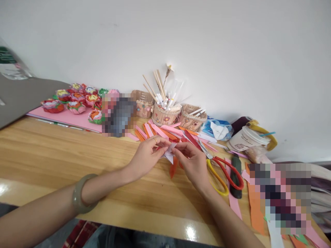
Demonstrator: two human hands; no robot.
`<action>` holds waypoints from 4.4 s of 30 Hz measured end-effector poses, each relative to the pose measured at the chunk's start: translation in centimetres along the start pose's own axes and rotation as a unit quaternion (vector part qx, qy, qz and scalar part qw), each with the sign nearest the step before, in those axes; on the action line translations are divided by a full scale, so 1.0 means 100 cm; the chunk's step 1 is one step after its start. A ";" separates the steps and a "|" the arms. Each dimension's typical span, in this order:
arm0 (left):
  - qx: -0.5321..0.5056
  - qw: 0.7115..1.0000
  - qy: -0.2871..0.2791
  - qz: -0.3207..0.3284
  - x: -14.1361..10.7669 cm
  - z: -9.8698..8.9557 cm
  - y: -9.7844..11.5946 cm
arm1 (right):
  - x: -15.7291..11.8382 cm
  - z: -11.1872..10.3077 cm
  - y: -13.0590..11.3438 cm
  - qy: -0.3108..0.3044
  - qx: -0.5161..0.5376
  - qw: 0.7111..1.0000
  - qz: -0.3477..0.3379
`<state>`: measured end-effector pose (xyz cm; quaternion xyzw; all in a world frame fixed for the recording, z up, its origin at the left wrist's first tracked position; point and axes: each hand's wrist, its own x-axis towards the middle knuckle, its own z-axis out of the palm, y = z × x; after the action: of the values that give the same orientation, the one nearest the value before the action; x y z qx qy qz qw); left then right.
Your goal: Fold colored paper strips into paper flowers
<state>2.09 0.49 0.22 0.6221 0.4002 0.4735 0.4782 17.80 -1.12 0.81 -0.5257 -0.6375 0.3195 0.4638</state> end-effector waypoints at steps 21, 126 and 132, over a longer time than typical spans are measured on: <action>0.017 0.997 -0.031 0.063 -0.001 -0.003 0.006 | -0.001 -0.005 0.000 -0.020 -0.059 0.987 -0.146; 0.087 0.989 0.002 0.117 0.006 -0.010 0.002 | -0.001 -0.006 -0.021 -0.142 0.076 0.980 0.117; 0.053 0.993 -0.012 0.107 0.005 -0.008 -0.002 | -0.001 -0.003 -0.019 -0.140 0.146 0.963 0.179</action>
<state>1.44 1.16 0.16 0.6912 0.3502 0.4926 0.3961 17.34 -1.71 2.62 -0.5080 -0.5376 0.5574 0.3771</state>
